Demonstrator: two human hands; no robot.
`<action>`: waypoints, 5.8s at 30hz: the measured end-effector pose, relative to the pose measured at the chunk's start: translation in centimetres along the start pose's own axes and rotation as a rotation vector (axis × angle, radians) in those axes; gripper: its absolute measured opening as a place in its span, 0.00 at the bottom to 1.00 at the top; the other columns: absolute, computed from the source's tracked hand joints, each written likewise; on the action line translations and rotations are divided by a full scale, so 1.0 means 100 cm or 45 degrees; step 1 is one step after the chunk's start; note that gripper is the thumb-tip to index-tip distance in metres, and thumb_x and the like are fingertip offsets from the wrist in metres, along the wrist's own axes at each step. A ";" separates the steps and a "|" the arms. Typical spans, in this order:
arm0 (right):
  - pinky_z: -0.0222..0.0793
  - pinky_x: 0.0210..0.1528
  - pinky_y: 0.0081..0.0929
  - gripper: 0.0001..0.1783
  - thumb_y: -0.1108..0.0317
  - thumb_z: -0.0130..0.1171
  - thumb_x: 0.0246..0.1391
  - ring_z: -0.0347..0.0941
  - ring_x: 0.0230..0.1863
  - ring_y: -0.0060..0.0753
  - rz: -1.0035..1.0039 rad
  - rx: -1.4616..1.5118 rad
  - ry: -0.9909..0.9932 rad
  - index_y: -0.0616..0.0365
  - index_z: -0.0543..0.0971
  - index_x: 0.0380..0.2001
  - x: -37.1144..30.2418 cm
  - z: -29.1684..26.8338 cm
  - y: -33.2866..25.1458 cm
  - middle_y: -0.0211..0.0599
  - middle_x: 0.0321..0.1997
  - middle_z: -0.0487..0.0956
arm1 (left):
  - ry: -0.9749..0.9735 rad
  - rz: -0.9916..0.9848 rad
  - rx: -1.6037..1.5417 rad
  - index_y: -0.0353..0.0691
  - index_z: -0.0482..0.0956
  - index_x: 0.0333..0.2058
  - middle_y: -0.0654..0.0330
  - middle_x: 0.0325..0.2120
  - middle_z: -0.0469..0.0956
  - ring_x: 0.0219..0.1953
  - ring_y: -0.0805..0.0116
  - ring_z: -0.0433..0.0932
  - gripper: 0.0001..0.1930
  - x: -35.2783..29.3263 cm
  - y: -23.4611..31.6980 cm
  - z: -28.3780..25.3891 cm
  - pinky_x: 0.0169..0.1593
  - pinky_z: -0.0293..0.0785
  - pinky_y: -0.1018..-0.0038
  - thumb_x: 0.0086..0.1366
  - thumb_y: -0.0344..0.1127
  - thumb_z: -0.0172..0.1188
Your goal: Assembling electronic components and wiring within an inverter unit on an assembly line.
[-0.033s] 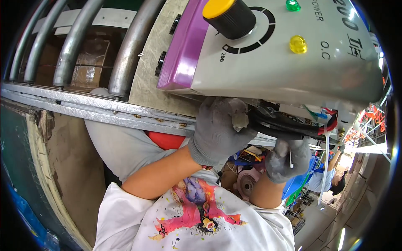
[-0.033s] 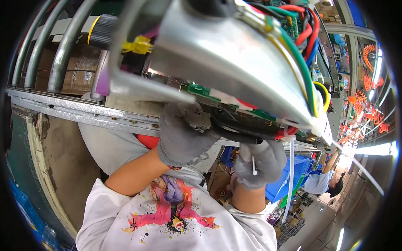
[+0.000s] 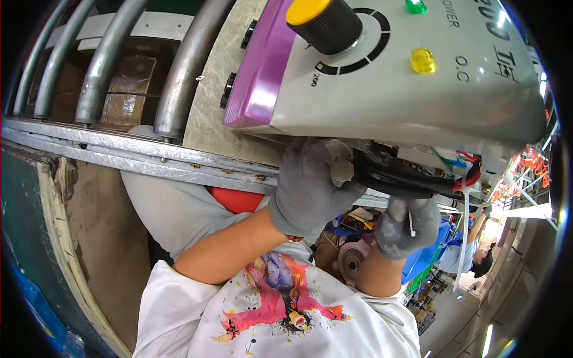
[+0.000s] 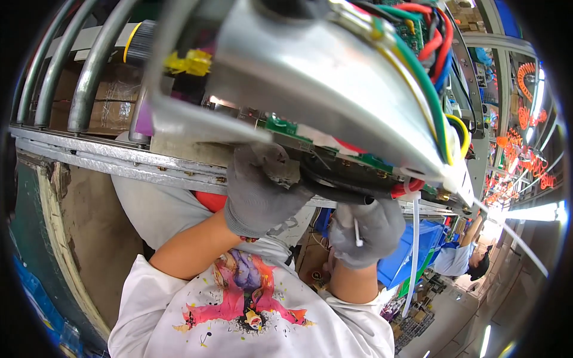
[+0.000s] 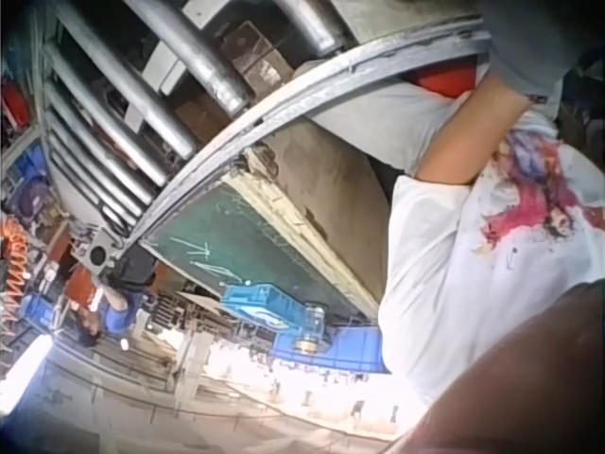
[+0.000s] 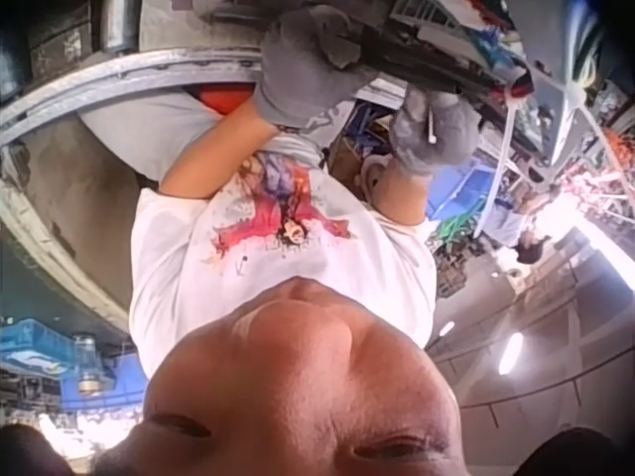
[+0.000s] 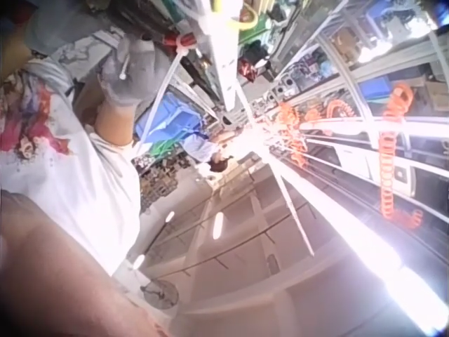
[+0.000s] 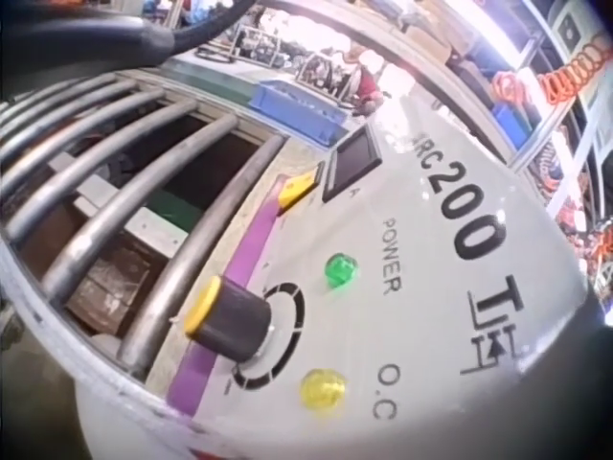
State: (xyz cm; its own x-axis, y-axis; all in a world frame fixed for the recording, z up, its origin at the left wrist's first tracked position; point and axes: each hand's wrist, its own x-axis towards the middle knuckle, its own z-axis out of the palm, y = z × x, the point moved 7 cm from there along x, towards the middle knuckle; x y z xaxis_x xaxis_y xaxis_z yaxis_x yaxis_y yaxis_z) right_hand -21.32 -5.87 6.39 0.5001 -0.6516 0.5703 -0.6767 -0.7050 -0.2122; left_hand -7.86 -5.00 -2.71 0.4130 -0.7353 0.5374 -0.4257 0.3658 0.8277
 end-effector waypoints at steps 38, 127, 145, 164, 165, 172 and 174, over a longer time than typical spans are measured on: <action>0.69 0.26 0.32 0.09 0.68 0.63 0.44 0.72 0.21 0.41 0.181 0.253 0.542 0.54 0.79 0.32 -0.044 0.050 0.011 0.37 0.28 0.77 | -0.389 -0.353 0.124 0.34 0.74 0.40 0.48 0.29 0.79 0.32 0.51 0.79 0.13 0.018 0.012 -0.013 0.37 0.75 0.66 0.54 0.28 0.58; 0.73 0.32 0.37 0.17 0.67 0.65 0.39 0.76 0.32 0.50 -0.082 -0.079 0.323 0.52 0.79 0.37 -0.029 0.046 0.022 0.44 0.37 0.79 | -0.606 0.148 0.024 0.39 0.77 0.28 0.49 0.18 0.74 0.22 0.47 0.75 0.11 0.011 0.016 0.010 0.27 0.72 0.61 0.59 0.41 0.55; 0.73 0.36 0.31 0.12 0.65 0.54 0.55 0.77 0.34 0.46 0.266 0.313 0.051 0.58 0.80 0.40 -0.027 0.065 0.008 0.45 0.35 0.80 | -0.596 0.311 0.498 0.43 0.77 0.28 0.54 0.23 0.76 0.26 0.55 0.77 0.06 0.014 0.007 -0.004 0.29 0.74 0.64 0.52 0.36 0.56; 0.72 0.34 0.39 0.15 0.64 0.58 0.44 0.75 0.33 0.51 0.613 0.405 0.126 0.57 0.77 0.37 -0.025 0.118 0.004 0.48 0.32 0.77 | -0.561 0.885 0.791 0.41 0.81 0.39 0.55 0.33 0.80 0.34 0.57 0.79 0.15 0.061 0.058 -0.002 0.39 0.75 0.68 0.62 0.47 0.58; 0.72 0.34 0.39 0.15 0.64 0.58 0.44 0.75 0.33 0.51 0.668 0.407 0.150 0.57 0.77 0.37 -0.029 0.115 0.005 0.48 0.32 0.77 | -0.535 0.925 0.704 0.40 0.81 0.37 0.55 0.32 0.80 0.33 0.57 0.79 0.14 0.067 0.055 -0.007 0.37 0.75 0.69 0.63 0.45 0.58; 0.70 0.30 0.34 0.11 0.65 0.52 0.53 0.75 0.32 0.51 0.307 1.178 0.696 0.61 0.78 0.28 -0.019 0.067 0.001 0.50 0.28 0.78 | -0.609 0.888 0.969 0.39 0.81 0.36 0.50 0.30 0.79 0.32 0.50 0.79 0.14 0.068 0.045 -0.004 0.35 0.75 0.64 0.65 0.44 0.56; 0.68 0.26 0.38 0.07 0.65 0.58 0.45 0.73 0.24 0.50 0.670 1.407 0.150 0.57 0.77 0.23 -0.021 0.092 0.001 0.47 0.20 0.74 | -0.603 0.935 0.906 0.39 0.81 0.36 0.50 0.30 0.79 0.31 0.50 0.79 0.14 0.068 0.045 -0.006 0.35 0.75 0.64 0.65 0.43 0.56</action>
State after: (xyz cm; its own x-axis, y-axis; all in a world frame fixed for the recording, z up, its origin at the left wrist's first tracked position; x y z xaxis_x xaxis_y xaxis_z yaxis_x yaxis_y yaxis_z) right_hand -17.48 -7.16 -2.11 0.2140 -0.9393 0.2684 0.0689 -0.2595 -0.9633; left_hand -6.46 -7.96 4.80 -0.4092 -0.6736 0.6155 -0.8647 0.5017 -0.0259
